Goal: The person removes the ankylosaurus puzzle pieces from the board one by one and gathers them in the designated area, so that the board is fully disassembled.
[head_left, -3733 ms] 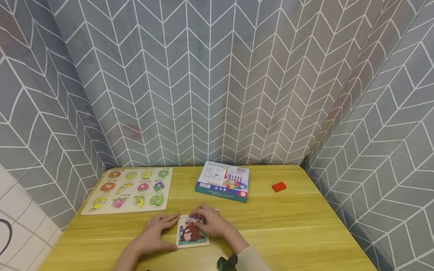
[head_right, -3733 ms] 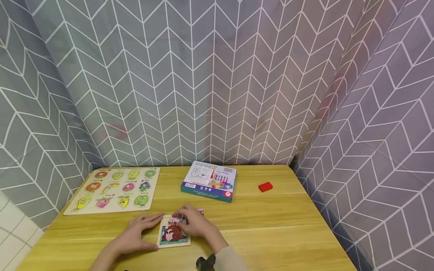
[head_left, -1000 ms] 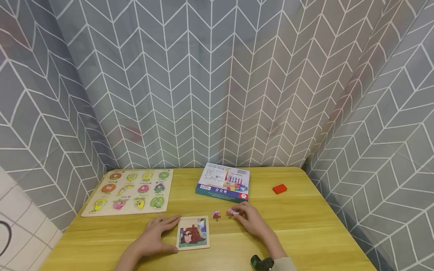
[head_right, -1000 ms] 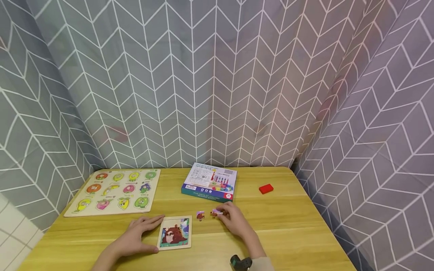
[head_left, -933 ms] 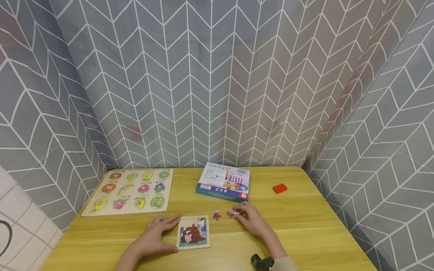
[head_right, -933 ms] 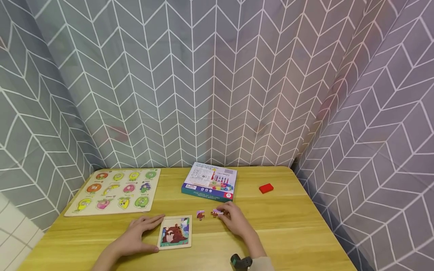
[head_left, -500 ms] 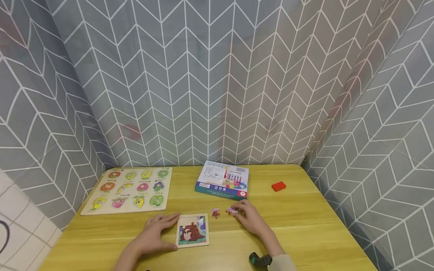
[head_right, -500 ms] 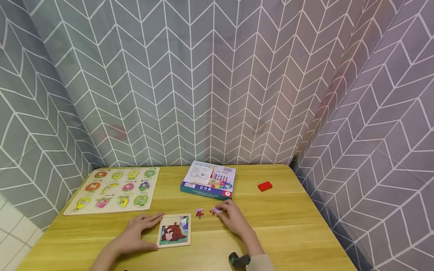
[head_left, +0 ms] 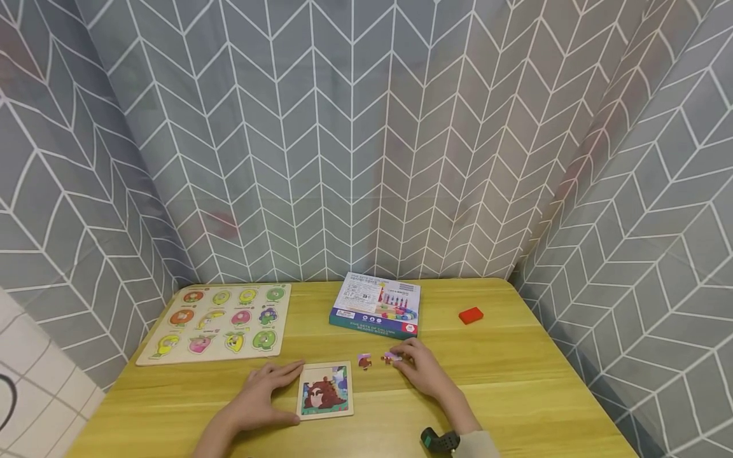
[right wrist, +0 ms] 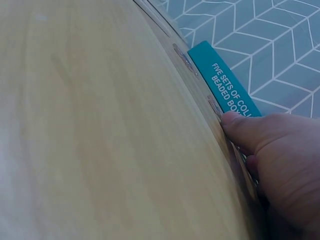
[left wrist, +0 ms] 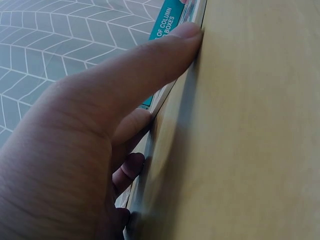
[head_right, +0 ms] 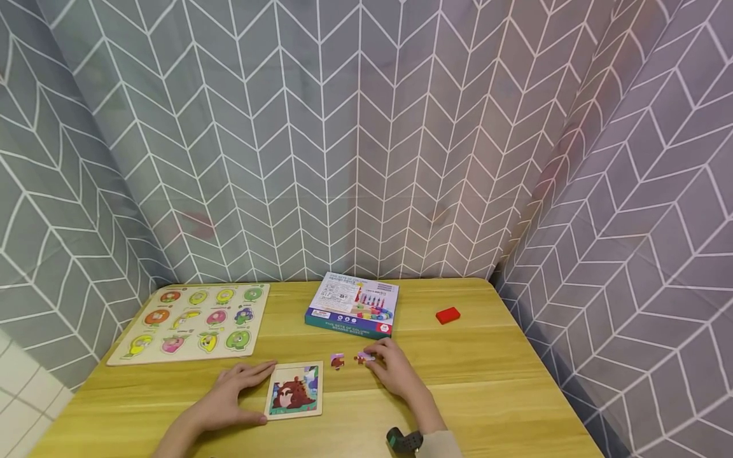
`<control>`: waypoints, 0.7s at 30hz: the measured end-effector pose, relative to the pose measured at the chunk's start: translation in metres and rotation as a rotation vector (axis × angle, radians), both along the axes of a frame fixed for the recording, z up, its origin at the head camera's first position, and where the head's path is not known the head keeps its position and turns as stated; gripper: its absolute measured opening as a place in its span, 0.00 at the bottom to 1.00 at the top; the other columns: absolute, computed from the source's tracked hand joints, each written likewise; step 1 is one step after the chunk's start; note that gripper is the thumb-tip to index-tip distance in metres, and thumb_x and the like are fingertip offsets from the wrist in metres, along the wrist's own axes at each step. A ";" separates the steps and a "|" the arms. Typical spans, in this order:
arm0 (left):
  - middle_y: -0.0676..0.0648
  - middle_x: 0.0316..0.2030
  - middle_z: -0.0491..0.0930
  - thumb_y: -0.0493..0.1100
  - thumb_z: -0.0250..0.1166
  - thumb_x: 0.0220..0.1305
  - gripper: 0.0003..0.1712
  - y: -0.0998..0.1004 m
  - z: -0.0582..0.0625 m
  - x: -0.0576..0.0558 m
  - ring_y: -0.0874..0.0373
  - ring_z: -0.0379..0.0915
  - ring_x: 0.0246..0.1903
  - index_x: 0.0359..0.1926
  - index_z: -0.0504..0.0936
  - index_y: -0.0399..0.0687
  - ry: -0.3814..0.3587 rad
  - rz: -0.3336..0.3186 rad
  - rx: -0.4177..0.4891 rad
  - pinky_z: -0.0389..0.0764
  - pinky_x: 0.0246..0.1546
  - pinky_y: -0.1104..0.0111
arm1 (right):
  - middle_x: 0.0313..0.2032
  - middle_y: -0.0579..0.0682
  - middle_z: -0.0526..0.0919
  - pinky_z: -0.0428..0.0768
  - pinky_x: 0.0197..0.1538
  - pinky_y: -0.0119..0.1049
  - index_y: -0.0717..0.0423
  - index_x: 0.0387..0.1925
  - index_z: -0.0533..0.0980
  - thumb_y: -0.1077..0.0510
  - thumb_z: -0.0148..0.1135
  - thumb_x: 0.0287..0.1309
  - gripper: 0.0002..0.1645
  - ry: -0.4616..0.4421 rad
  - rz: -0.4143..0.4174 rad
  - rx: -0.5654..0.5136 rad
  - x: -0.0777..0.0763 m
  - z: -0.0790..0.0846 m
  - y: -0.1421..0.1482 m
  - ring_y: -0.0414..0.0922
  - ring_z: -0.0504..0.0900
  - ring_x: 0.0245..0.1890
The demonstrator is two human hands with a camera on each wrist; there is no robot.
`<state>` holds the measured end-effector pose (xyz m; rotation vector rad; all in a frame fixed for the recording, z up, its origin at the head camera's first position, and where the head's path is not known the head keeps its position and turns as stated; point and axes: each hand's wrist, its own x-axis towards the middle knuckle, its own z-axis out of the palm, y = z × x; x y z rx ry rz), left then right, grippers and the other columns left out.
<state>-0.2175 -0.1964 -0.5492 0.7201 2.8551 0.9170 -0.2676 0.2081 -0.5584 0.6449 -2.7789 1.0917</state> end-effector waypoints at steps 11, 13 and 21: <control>0.55 0.75 0.72 0.73 0.80 0.45 0.59 0.000 -0.003 0.000 0.59 0.64 0.58 0.77 0.73 0.59 0.000 0.007 0.010 0.62 0.55 0.55 | 0.52 0.46 0.80 0.79 0.57 0.45 0.56 0.64 0.81 0.47 0.70 0.70 0.28 -0.047 -0.009 -0.013 0.002 0.003 0.001 0.43 0.76 0.49; 0.54 0.75 0.72 0.72 0.81 0.45 0.59 0.000 -0.003 0.000 0.58 0.65 0.58 0.77 0.73 0.58 0.003 0.005 0.011 0.62 0.55 0.54 | 0.53 0.46 0.79 0.78 0.58 0.46 0.56 0.66 0.79 0.45 0.70 0.69 0.31 -0.055 -0.010 -0.010 0.002 0.004 0.001 0.44 0.75 0.50; 0.54 0.75 0.73 0.72 0.81 0.45 0.59 0.000 -0.003 0.001 0.60 0.65 0.57 0.77 0.73 0.59 0.018 0.003 0.014 0.62 0.55 0.54 | 0.53 0.47 0.79 0.78 0.58 0.49 0.56 0.65 0.80 0.45 0.70 0.69 0.29 -0.062 -0.008 -0.022 0.005 0.006 0.001 0.45 0.75 0.50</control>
